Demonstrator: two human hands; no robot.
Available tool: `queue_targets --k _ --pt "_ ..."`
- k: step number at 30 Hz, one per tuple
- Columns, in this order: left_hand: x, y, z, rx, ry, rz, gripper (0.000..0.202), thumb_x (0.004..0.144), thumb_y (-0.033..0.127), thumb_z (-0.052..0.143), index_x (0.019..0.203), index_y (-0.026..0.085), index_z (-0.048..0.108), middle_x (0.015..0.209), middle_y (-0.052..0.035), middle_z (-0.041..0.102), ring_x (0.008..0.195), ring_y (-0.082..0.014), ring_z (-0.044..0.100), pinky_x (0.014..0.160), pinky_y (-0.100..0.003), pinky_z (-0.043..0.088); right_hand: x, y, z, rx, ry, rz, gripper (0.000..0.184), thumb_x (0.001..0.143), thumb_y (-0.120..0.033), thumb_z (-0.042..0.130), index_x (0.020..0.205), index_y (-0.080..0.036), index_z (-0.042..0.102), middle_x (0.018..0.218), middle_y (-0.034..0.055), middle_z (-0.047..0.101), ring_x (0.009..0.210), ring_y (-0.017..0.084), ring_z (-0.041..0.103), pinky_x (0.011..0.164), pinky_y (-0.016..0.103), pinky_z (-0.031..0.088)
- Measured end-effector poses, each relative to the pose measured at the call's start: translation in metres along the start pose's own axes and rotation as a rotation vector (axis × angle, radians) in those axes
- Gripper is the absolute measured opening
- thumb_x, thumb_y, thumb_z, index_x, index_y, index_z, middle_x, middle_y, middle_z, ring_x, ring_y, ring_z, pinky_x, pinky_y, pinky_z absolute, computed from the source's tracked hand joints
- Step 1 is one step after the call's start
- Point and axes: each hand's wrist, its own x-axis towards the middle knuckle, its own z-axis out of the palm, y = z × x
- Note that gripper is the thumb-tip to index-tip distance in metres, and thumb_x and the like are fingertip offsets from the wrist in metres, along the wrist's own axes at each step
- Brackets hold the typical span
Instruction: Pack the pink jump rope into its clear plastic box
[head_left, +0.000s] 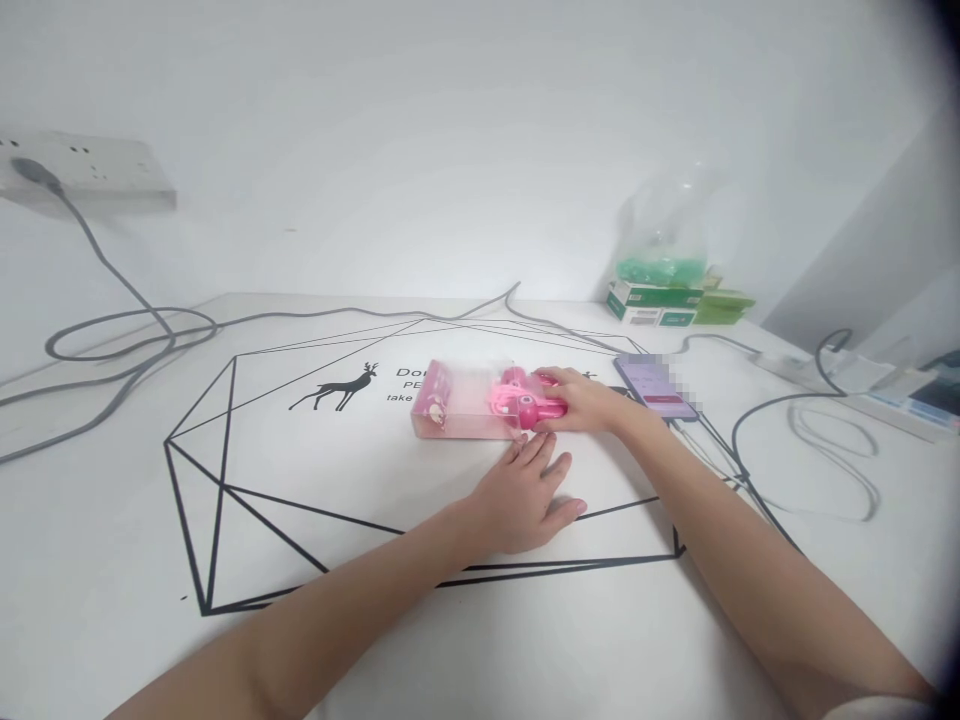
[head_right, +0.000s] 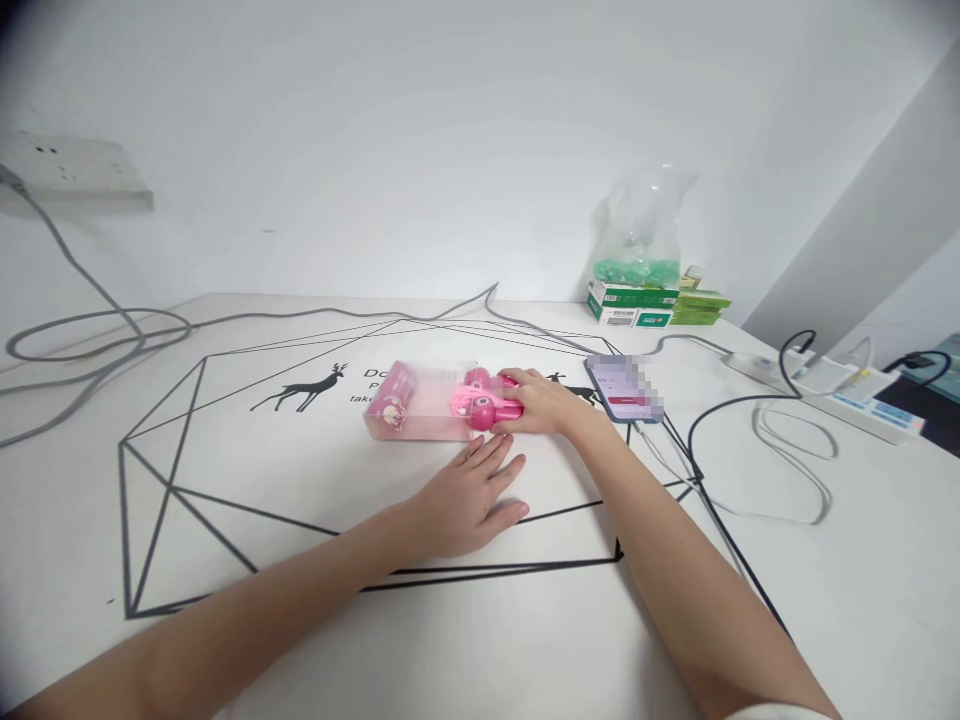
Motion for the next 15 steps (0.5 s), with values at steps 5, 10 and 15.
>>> queue_targets --k 5,10,15 --pt "0.0014 0.0008 0.0006 0.005 0.007 -0.006 0.061 0.1 0.055 0.029 0.14 0.011 0.045 0.148 -0.0208 0.043 0.144 -0.0314 0.031 0.116 -0.048 0.025 0.0003 -0.0055 0.0038 -0.008 -0.023 0.029 0.06 0.081 -0.064 0.06 0.12 -0.019 0.068 0.145 0.0161 0.046 0.127 0.039 0.048 0.104 0.051 0.041" --pt "0.0011 0.0008 -0.0005 -0.001 0.014 -0.011 0.059 0.1 0.054 0.031 0.14 0.013 0.045 0.148 -0.0189 0.045 0.144 -0.0303 0.031 0.117 -0.048 0.025 -0.0015 -0.0014 0.0001 0.015 -0.017 0.07 0.052 0.078 -0.057 0.067 0.12 -0.027 0.068 0.137 0.0122 0.053 0.12 0.037 0.052 0.097 0.05 0.046" --pt "0.0014 0.0015 -0.0006 0.0 0.004 -0.013 0.06 0.1 0.054 0.03 0.14 0.012 0.046 0.148 -0.0199 0.044 0.144 -0.0303 0.032 0.116 -0.048 0.026 -0.003 0.0039 -0.0023 -0.003 -0.032 0.074 0.049 0.076 -0.059 0.066 0.114 -0.027 0.069 0.13 0.0116 0.055 0.115 0.036 0.054 0.096 0.049 0.046"
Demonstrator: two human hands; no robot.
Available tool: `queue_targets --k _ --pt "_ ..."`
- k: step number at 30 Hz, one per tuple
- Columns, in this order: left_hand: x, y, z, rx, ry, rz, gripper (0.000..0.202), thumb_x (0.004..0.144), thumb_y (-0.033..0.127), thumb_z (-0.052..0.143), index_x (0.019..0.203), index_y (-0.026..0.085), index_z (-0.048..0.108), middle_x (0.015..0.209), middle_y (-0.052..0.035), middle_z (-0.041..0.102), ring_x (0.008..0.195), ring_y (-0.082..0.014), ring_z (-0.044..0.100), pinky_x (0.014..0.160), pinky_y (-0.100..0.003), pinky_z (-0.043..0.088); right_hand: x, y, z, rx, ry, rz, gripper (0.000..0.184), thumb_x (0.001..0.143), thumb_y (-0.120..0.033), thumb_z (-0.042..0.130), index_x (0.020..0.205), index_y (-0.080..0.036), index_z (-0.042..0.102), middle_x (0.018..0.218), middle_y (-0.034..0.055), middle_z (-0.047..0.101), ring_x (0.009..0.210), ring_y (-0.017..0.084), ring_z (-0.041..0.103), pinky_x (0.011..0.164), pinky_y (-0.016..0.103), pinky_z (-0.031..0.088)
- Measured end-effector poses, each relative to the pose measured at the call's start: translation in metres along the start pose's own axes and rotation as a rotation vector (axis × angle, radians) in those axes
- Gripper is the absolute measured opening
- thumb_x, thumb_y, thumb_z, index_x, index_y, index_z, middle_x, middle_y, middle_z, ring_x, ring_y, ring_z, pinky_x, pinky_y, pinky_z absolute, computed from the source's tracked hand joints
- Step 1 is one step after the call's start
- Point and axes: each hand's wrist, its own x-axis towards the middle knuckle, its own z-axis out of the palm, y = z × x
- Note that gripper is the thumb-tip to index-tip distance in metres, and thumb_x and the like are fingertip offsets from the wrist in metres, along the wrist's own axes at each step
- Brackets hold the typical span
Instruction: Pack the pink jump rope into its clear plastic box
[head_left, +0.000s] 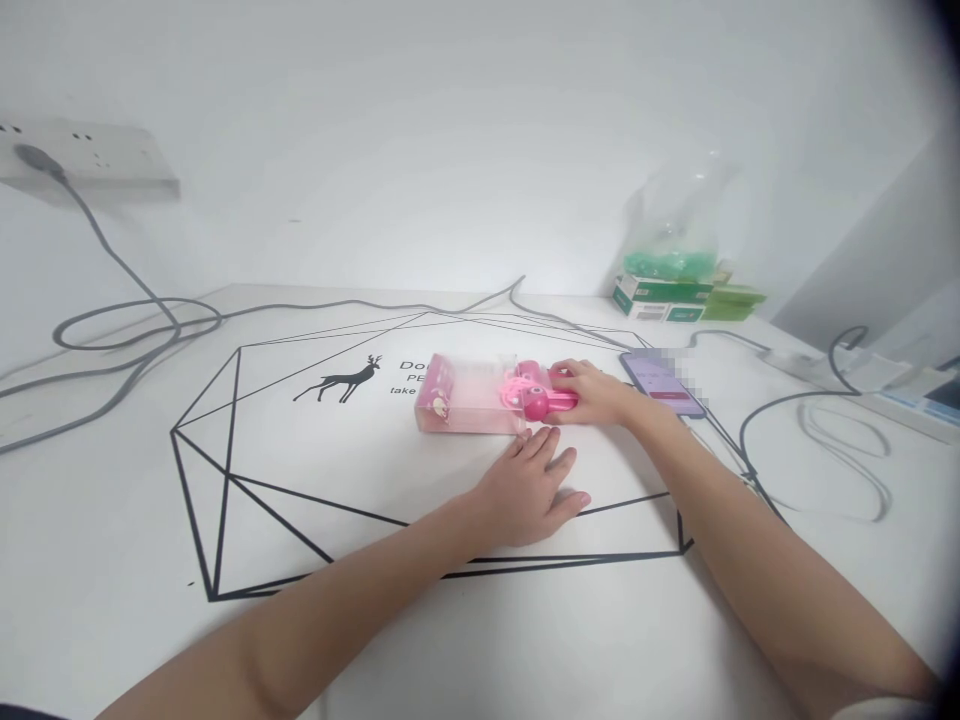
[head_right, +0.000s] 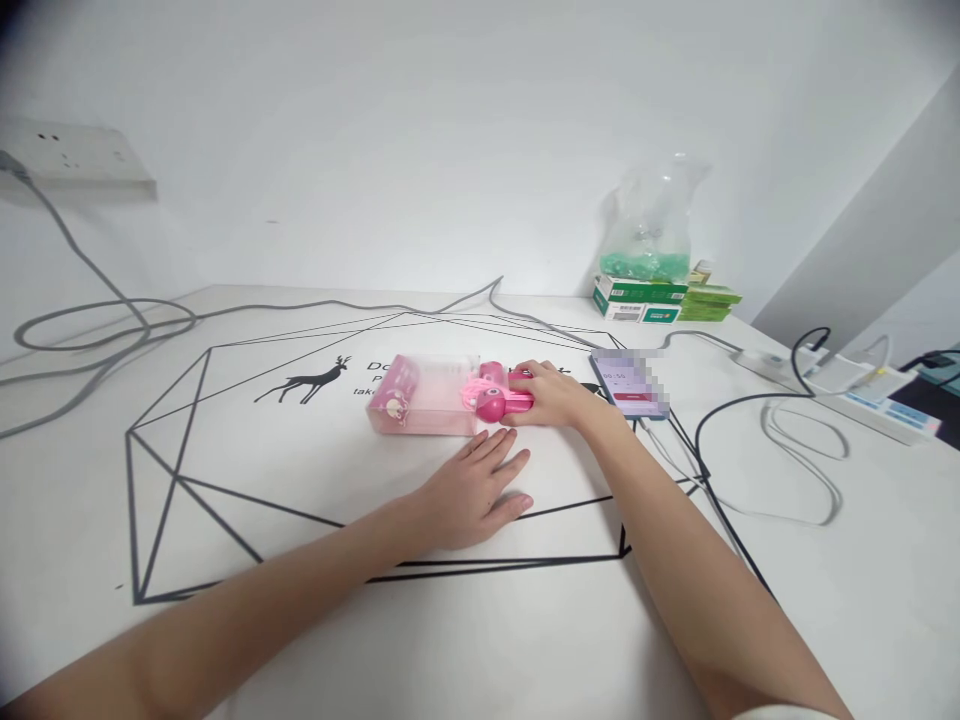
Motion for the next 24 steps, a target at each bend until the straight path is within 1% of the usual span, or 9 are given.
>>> queue_targets --k 4,7,11,13,16,20,24 --pt "0.0 0.0 0.002 0.002 0.003 0.0 0.061 0.1 0.055 0.03 0.14 0.011 0.045 0.148 -0.0213 0.044 0.144 -0.0308 0.032 0.117 -0.047 0.025 0.002 -0.003 0.002 -0.011 -0.045 0.023 0.049 0.077 -0.057 0.064 0.112 -0.023 0.068 0.128 0.0128 0.056 0.111 0.035 0.057 0.093 0.045 0.047" --pt "0.0 0.0 0.002 0.007 0.016 0.0 0.06 0.1 0.054 0.031 0.139 0.012 0.046 0.146 -0.0204 0.046 0.142 -0.0302 0.035 0.117 -0.047 0.025 0.004 -0.008 0.0 -0.034 -0.045 0.082 0.049 0.074 -0.055 0.065 0.111 -0.024 0.066 0.124 0.0125 0.058 0.108 0.035 0.059 0.087 0.044 0.049" --pt "0.0 0.0 0.003 0.014 0.021 -0.004 0.058 0.1 0.054 0.031 0.139 0.014 0.047 0.147 -0.0191 0.045 0.142 -0.0293 0.036 0.116 -0.047 0.027 0.004 -0.017 -0.008 -0.079 -0.084 0.192 0.053 0.071 -0.056 0.066 0.115 -0.025 0.061 0.123 0.0123 0.056 0.091 0.032 0.066 0.075 0.042 0.051" --pt "0.0 0.0 0.003 0.02 0.027 -0.006 0.058 0.1 0.054 0.032 0.139 0.014 0.046 0.148 -0.0187 0.045 0.142 -0.029 0.036 0.116 -0.047 0.027 0.003 -0.02 -0.011 -0.104 -0.112 0.233 0.055 0.071 -0.058 0.065 0.115 -0.025 0.06 0.122 0.0129 0.056 0.085 0.032 0.068 0.072 0.042 0.051" --pt "0.0 0.0 0.004 0.031 0.033 -0.004 0.058 0.1 0.053 0.033 0.14 0.014 0.046 0.148 -0.0185 0.045 0.142 -0.0291 0.036 0.116 -0.046 0.028 0.003 -0.021 -0.014 -0.134 -0.141 0.266 0.059 0.07 -0.06 0.064 0.116 -0.024 0.058 0.119 0.0141 0.057 0.085 0.034 0.068 0.071 0.043 0.05" --pt "-0.001 0.002 0.001 0.029 0.027 -0.013 0.057 0.1 0.053 0.034 0.14 0.014 0.046 0.149 -0.0178 0.044 0.142 -0.0289 0.037 0.116 -0.046 0.028 0.0 -0.018 -0.02 -0.117 -0.161 0.293 0.059 0.07 -0.062 0.062 0.116 -0.024 0.058 0.116 0.0151 0.058 0.086 0.036 0.068 0.07 0.044 0.049" --pt "-0.002 0.004 -0.005 0.019 0.004 -0.023 0.056 0.1 0.052 0.035 0.14 0.014 0.047 0.151 -0.0179 0.041 0.141 -0.0308 0.036 0.116 -0.047 0.029 -0.006 -0.014 -0.035 -0.102 -0.149 0.328 0.067 0.071 -0.069 0.059 0.119 -0.024 0.057 0.117 0.0164 0.058 0.092 0.038 0.066 0.07 0.044 0.049"
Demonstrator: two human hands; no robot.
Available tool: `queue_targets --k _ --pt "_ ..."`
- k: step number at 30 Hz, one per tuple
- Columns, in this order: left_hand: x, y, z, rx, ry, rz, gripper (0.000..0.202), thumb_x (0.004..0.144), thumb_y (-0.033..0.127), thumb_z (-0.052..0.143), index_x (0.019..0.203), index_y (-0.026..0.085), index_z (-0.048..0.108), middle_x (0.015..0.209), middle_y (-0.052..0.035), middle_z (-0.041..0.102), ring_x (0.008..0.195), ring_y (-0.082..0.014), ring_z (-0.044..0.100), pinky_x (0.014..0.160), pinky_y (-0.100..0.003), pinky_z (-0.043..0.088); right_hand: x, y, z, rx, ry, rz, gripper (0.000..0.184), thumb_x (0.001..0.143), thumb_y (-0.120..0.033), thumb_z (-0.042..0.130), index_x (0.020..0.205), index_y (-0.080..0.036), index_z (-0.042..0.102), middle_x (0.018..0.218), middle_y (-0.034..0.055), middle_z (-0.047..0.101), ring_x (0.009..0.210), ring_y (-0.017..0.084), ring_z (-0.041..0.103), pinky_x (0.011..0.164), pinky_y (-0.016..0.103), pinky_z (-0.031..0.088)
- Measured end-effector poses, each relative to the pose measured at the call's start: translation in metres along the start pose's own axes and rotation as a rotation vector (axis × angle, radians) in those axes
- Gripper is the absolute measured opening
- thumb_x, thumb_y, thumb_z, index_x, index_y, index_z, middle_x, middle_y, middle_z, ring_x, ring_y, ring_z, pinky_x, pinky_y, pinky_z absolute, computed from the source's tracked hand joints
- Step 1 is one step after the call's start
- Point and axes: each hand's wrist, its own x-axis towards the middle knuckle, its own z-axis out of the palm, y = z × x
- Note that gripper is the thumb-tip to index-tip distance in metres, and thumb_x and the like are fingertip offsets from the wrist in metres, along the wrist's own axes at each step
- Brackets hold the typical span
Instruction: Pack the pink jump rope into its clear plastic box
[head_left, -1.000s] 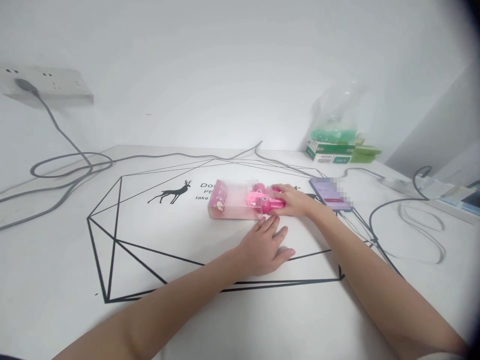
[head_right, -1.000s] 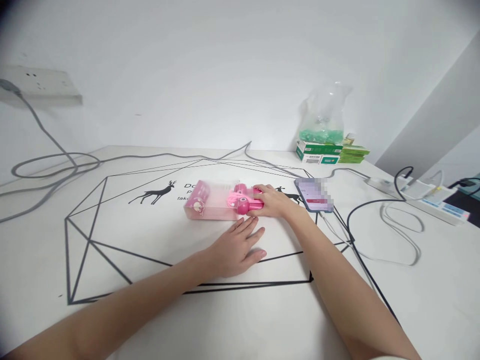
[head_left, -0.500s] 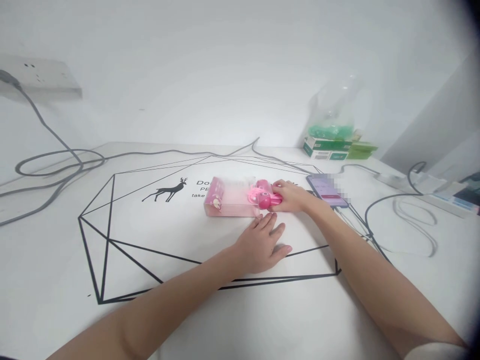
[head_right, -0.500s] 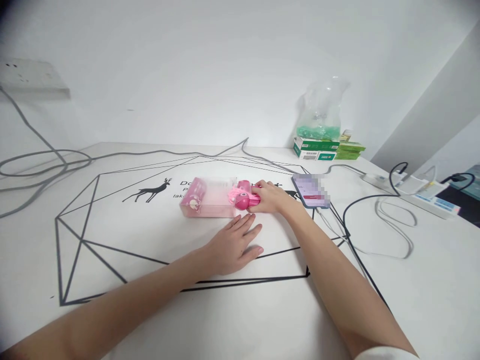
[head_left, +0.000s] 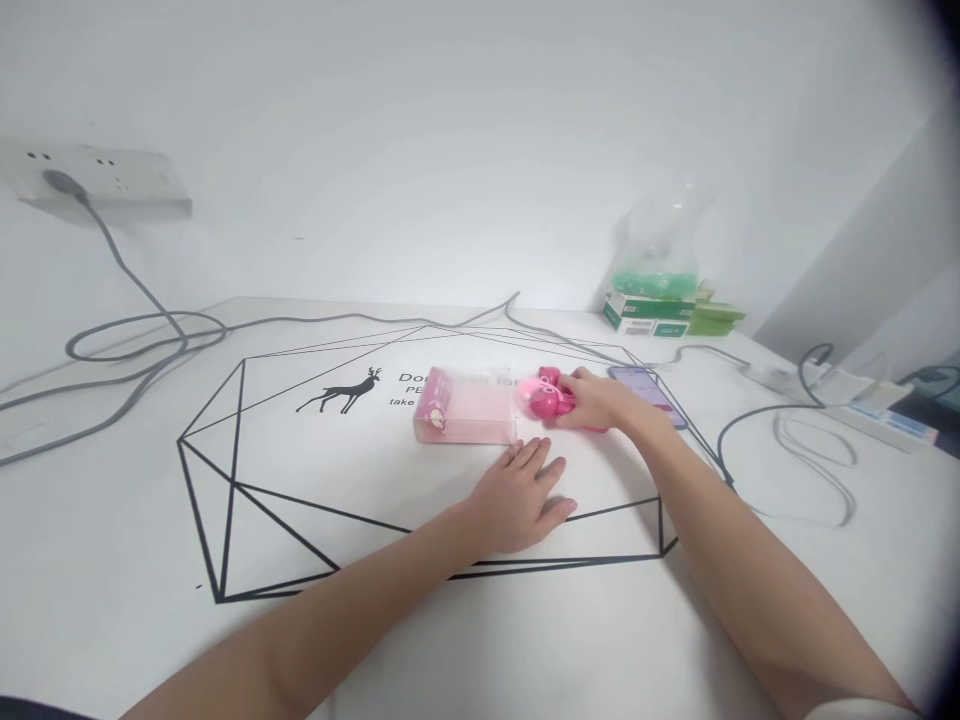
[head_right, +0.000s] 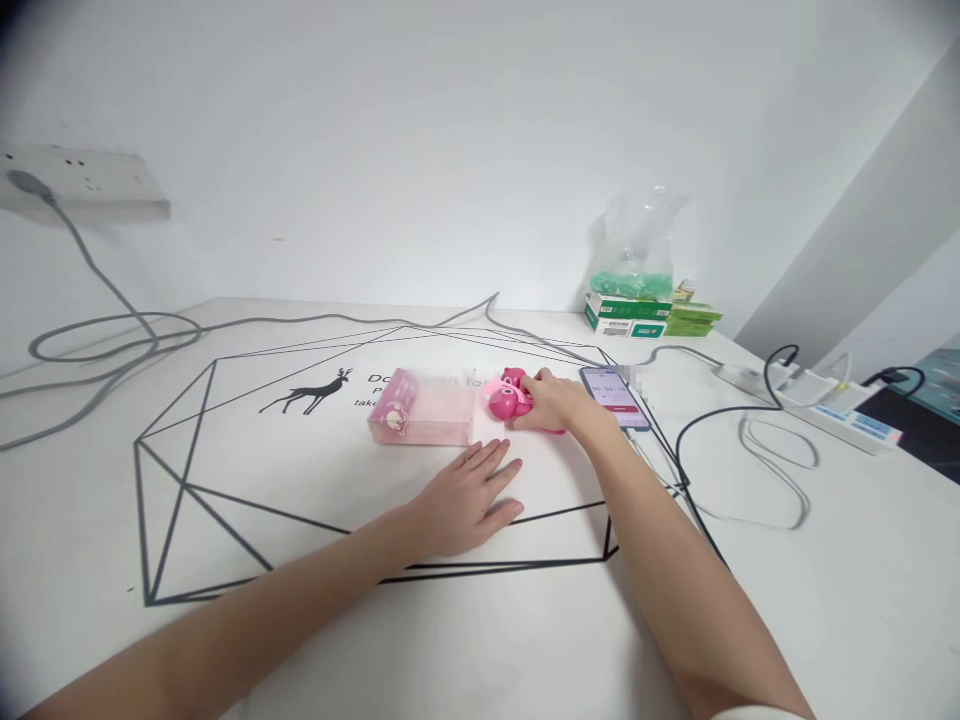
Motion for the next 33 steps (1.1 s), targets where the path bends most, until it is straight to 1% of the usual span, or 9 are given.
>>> queue_targets --k 8,13,15,18,20,21,24,28,33 --pt "-0.005 0.012 -0.007 0.049 0.044 0.102 0.043 0.1 0.045 0.038 0.131 0.02 0.055 0.153 -0.0125 0.038 0.14 -0.0324 0.038 0.111 -0.049 0.035 -0.017 -0.003 -0.037 0.008 0.119 0.086 0.066 0.074 -0.063 0.061 0.129 -0.027 0.051 0.12 0.0157 0.055 0.085 0.033 0.066 0.066 0.04 0.048" --pt "-0.01 0.028 -0.037 0.035 0.056 0.226 0.037 0.097 0.043 0.045 0.122 0.022 0.06 0.145 -0.0106 0.05 0.129 -0.03 0.051 0.102 -0.045 0.046 -0.027 -0.017 -0.05 0.038 0.188 0.036 0.065 0.072 -0.067 0.062 0.123 -0.026 0.055 0.122 0.0144 0.053 0.082 0.029 0.064 0.063 0.037 0.047" --pt "-0.007 0.025 -0.059 0.017 0.13 0.238 0.031 0.096 0.036 0.046 0.116 0.02 0.063 0.132 -0.0096 0.061 0.112 -0.0243 0.063 0.093 -0.039 0.052 -0.031 -0.021 -0.056 0.045 0.225 0.021 0.062 0.073 -0.063 0.063 0.122 -0.026 0.055 0.12 0.0129 0.053 0.081 0.027 0.063 0.062 0.035 0.045" --pt "0.002 0.01 -0.091 -0.029 0.434 0.155 0.026 0.094 0.026 0.048 0.114 0.02 0.063 0.126 -0.009 0.064 0.115 -0.0245 0.06 0.098 -0.041 0.048 -0.037 -0.029 -0.066 0.053 0.296 0.003 0.059 0.073 -0.057 0.065 0.121 -0.026 0.055 0.12 0.0116 0.053 0.08 0.025 0.062 0.06 0.033 0.044" --pt "0.011 -0.001 -0.105 -0.155 0.635 0.006 0.029 0.093 0.024 0.051 0.12 0.021 0.059 0.138 -0.0103 0.055 0.127 -0.0258 0.051 0.106 -0.045 0.042 -0.042 -0.036 -0.073 0.062 0.339 -0.017 0.057 0.073 -0.055 0.066 0.121 -0.026 0.055 0.12 0.0111 0.052 0.079 0.024 0.062 0.061 0.032 0.043" --pt "0.016 -0.005 -0.108 -0.281 0.681 -0.089 0.034 0.092 0.026 0.054 0.125 0.022 0.056 0.145 -0.0108 0.047 0.134 -0.0272 0.044 0.108 -0.046 0.04 -0.045 -0.04 -0.075 0.067 0.355 -0.023 0.056 0.073 -0.053 0.066 0.121 -0.025 0.055 0.12 0.0111 0.052 0.08 0.023 0.061 0.061 0.032 0.043" --pt "0.032 -0.011 -0.107 -0.807 0.688 -0.32 0.06 0.089 0.035 0.063 0.143 0.025 0.037 0.154 -0.0117 0.032 0.139 -0.0295 0.038 0.105 -0.043 0.045 -0.05 -0.056 -0.077 0.062 0.385 -0.02 0.055 0.074 -0.051 0.065 0.121 -0.024 0.054 0.119 0.0119 0.052 0.081 0.024 0.061 0.061 0.031 0.043" --pt "0.045 -0.014 -0.092 -1.245 0.675 -0.398 0.076 0.087 0.031 0.067 0.15 0.027 0.024 0.142 -0.0108 0.047 0.128 -0.0253 0.051 0.1 -0.036 0.048 -0.046 -0.073 -0.066 0.024 0.402 -0.001 0.055 0.075 -0.05 0.064 0.122 -0.024 0.053 0.117 0.0123 0.052 0.08 0.025 0.062 0.059 0.03 0.042" --pt "0.045 -0.029 -0.077 -1.357 0.782 -0.416 0.072 0.081 0.021 0.072 0.144 0.029 0.038 0.128 -0.0074 0.057 0.113 -0.0228 0.06 0.093 -0.034 0.052 -0.035 -0.083 -0.046 0.147 0.388 -0.027 0.058 0.077 -0.054 0.064 0.126 -0.025 0.051 0.12 0.0123 0.05 0.083 0.026 0.063 0.061 0.033 0.046"
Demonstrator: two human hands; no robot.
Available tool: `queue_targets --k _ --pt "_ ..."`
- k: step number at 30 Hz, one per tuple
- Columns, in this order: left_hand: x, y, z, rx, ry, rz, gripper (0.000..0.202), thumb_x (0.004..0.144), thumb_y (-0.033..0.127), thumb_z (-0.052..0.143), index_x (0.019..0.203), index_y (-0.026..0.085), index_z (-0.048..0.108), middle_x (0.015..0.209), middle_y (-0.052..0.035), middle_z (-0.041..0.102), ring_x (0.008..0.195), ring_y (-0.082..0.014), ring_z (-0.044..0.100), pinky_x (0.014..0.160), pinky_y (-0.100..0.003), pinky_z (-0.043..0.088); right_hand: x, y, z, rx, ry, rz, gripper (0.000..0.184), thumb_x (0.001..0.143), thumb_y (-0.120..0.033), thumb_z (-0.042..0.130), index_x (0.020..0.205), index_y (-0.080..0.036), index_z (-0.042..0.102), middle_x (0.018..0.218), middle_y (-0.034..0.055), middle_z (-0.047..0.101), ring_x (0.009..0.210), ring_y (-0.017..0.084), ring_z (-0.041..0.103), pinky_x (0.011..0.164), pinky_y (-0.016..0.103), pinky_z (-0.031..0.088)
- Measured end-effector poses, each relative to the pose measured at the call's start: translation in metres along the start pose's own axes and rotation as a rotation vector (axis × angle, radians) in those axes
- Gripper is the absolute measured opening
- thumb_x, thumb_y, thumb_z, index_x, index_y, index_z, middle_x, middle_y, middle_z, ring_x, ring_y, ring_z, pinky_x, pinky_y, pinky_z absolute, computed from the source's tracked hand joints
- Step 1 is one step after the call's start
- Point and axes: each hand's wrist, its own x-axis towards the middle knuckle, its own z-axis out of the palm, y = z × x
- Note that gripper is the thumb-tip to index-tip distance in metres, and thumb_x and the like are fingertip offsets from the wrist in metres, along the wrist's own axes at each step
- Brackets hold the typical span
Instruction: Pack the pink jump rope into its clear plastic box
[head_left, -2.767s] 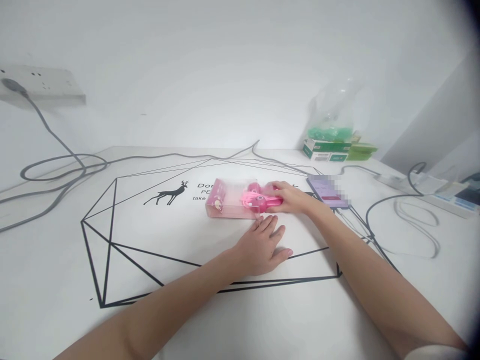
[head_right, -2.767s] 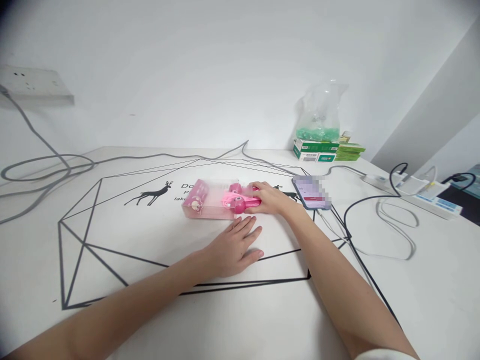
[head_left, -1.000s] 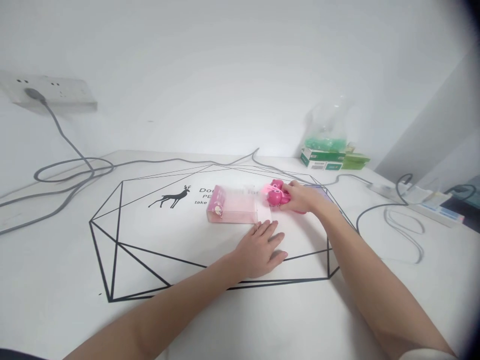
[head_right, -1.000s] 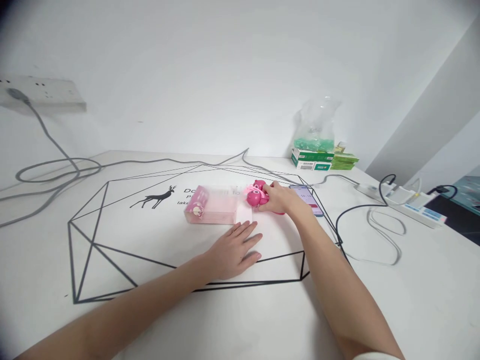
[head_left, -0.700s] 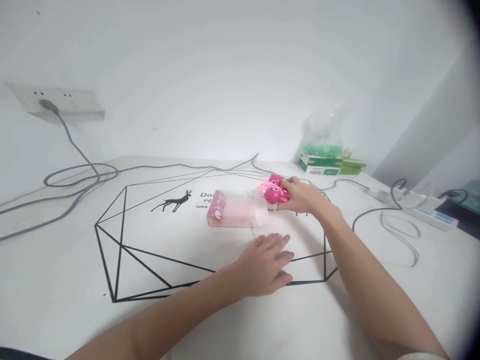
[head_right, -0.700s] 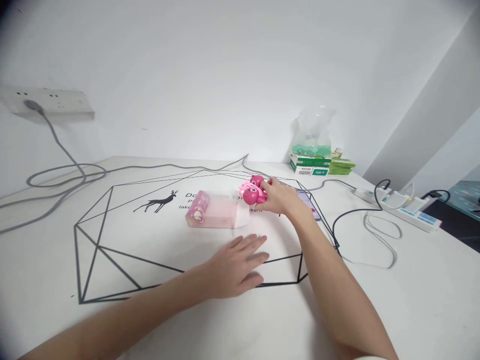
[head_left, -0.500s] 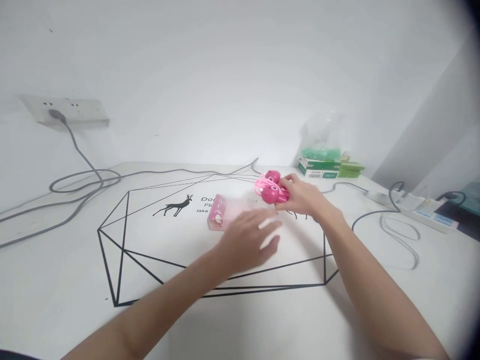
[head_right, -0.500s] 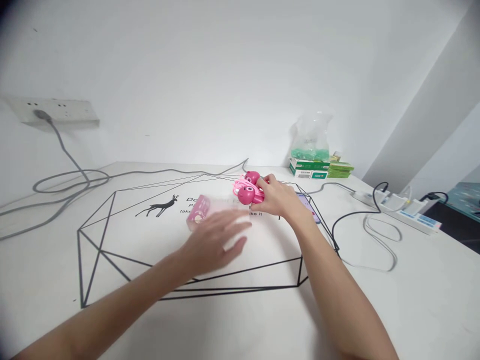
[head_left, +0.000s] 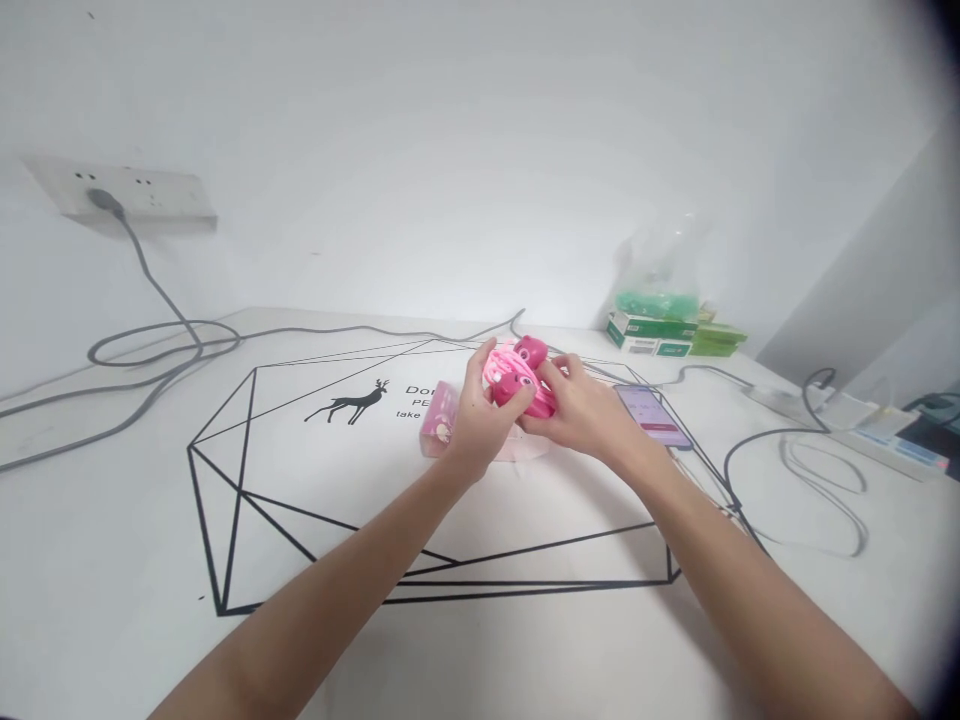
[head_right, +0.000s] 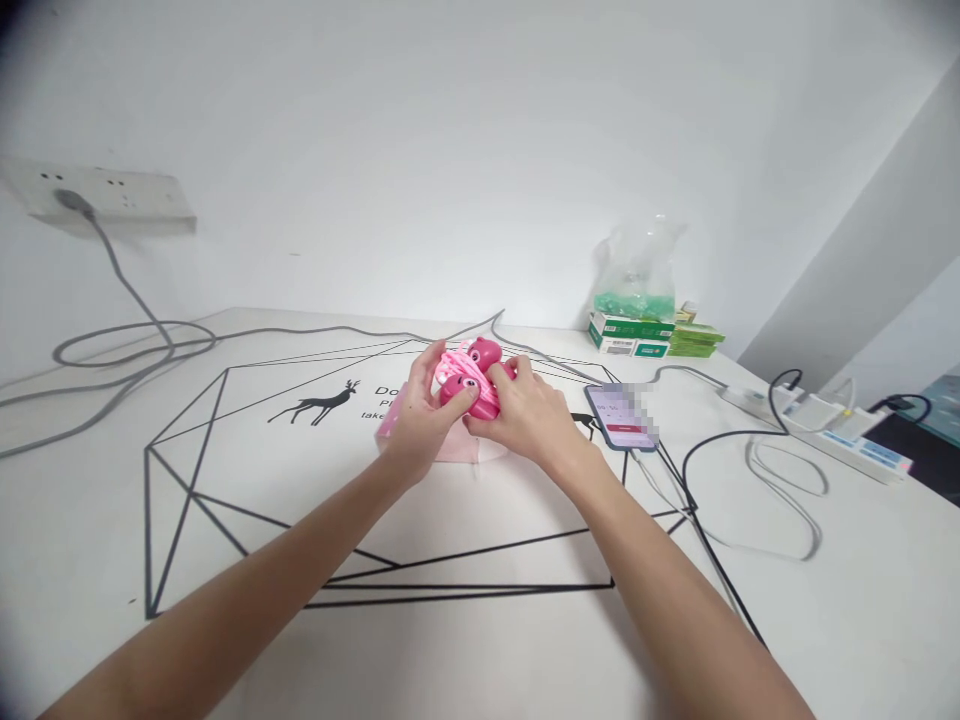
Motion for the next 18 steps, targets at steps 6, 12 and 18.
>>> queue_targets --k 6,12,18 --pt "0.013 -0.013 -0.014 -0.03 0.139 0.043 0.056 0.076 0.012 0.069 0.128 0.027 0.052 0.116 -0.0057 0.062 0.098 -0.0186 0.063 0.082 -0.03 0.054 0.003 -0.002 0.017 0.298 -0.001 -0.07 0.047 0.087 -0.055 0.055 0.124 -0.027 0.053 0.123 0.0123 0.05 0.096 0.028 0.063 0.075 0.04 0.051" --pt "0.022 -0.003 -0.023 -0.181 0.091 0.039 0.049 0.076 0.014 0.069 0.121 0.025 0.054 0.101 -0.003 0.064 0.087 -0.0141 0.064 0.079 -0.028 0.053 0.011 0.002 0.027 0.636 0.099 -0.136 0.031 0.099 -0.035 0.039 0.125 -0.028 0.055 0.125 0.0072 0.057 0.117 0.022 0.054 0.099 0.039 0.042" --pt "0.03 0.001 -0.033 -0.259 0.028 0.018 0.05 0.074 0.01 0.071 0.12 0.026 0.055 0.093 -0.0007 0.065 0.078 -0.0107 0.064 0.076 -0.025 0.054 0.01 -0.003 0.026 1.101 -0.006 0.077 0.035 0.093 -0.044 0.051 0.124 -0.029 0.047 0.118 0.0044 0.061 0.092 0.018 0.062 0.08 0.036 0.053"
